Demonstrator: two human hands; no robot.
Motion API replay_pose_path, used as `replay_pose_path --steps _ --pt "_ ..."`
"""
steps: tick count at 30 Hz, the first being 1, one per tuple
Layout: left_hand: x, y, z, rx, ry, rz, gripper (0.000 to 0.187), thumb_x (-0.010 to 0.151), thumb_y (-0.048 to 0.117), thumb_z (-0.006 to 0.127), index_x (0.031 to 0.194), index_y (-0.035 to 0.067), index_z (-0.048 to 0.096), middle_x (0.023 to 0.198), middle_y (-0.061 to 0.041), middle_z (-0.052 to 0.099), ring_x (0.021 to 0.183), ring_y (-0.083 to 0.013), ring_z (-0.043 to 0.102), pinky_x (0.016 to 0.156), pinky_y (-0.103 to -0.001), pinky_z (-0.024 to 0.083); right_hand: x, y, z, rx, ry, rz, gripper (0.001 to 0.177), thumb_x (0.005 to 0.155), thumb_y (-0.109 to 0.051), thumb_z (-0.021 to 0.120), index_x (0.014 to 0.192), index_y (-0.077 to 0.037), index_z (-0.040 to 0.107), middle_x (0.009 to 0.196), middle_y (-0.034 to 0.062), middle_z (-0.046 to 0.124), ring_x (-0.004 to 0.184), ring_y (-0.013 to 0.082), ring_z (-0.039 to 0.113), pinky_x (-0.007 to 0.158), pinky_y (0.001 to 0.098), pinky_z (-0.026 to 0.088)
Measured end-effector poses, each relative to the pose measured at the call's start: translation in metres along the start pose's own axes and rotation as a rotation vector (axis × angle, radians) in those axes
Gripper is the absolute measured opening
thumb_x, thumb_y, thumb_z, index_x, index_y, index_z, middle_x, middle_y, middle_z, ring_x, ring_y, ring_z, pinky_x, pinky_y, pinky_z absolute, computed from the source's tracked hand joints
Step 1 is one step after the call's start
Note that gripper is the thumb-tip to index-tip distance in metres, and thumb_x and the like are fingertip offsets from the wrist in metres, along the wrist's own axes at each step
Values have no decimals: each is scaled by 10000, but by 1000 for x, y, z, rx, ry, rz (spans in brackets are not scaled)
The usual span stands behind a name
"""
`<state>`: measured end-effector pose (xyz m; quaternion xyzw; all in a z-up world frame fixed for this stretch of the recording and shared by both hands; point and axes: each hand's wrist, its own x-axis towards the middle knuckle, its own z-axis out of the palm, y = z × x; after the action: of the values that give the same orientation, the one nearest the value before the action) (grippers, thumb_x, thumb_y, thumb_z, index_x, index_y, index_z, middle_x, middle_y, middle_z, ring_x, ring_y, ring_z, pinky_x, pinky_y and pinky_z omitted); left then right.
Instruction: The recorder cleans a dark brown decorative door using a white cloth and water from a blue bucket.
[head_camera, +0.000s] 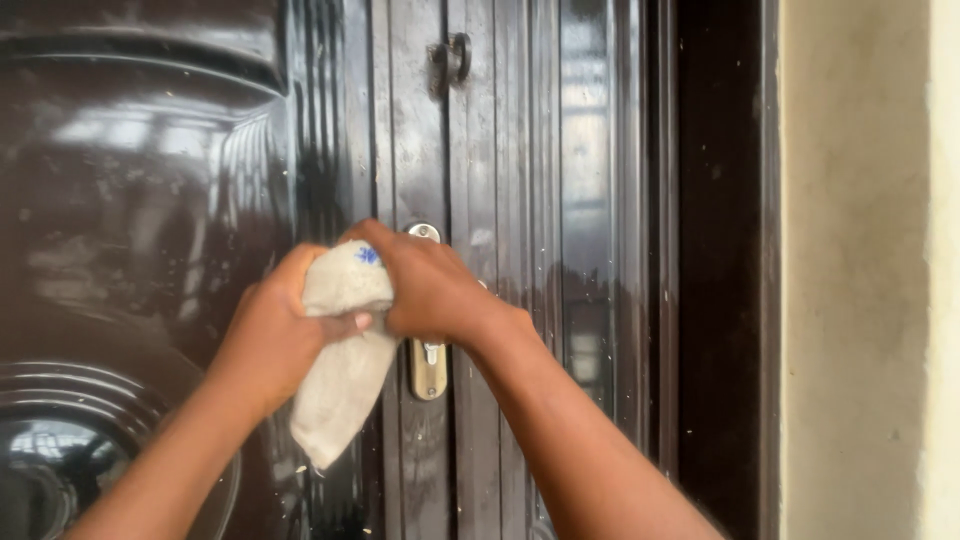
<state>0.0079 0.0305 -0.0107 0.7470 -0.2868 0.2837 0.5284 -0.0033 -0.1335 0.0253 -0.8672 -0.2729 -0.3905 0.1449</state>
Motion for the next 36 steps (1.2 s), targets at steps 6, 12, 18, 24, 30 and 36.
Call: replay_pose_path --steps 6,12,18,24,30,36 --pt "-6 -45 -7 -331 26 62 467 709 10 825 1133 74 639 998 -103 754 887 -175 706 750 -362 572 2 -30 12 -176 -14 -73 766 616 -126 896 1305 -170 565 1114 132 728 1064 315 703 895 472 506" --pt "-21 2 -75 9 -44 -307 500 746 25 793 1202 188 670 1069 -51 814 947 -222 762 829 -389 604 31 -54 15 116 -262 -65 742 682 -59 774 1348 -220 490 1161 79 691 1009 271 727 847 458 584" --pt "24 30 -145 230 185 123 529 710 -52 778 1197 141 699 1103 -69 768 989 -235 734 832 -404 569 90 -89 6 150 179 -271 452 816 39 621 1191 -182 501 1034 90 710 941 329 731 764 493 569" --pt "68 31 -158 912 703 907 538 759 -135 702 1273 25 705 1330 -217 623 1222 -435 543 1020 -514 452 149 -112 13 -295 854 -407 540 781 -18 726 1229 -226 506 1172 59 610 1116 326 599 847 526 475" --pt "80 -57 -148 1234 658 717 701 711 -72 681 1389 103 656 1442 -164 560 1344 -359 487 1086 -583 358 160 -85 101 -308 686 -312 610 635 -74 605 1236 -134 525 1300 122 573 1182 409 531 780 480 485" --pt "14 -136 -134 975 634 631 755 655 -131 630 1386 59 628 1493 -121 559 1422 -347 474 1064 -535 393 99 -95 183 -248 689 -299 223 885 -96 648 1097 -131 588 1121 41 600 1129 306 551 927 499 442"
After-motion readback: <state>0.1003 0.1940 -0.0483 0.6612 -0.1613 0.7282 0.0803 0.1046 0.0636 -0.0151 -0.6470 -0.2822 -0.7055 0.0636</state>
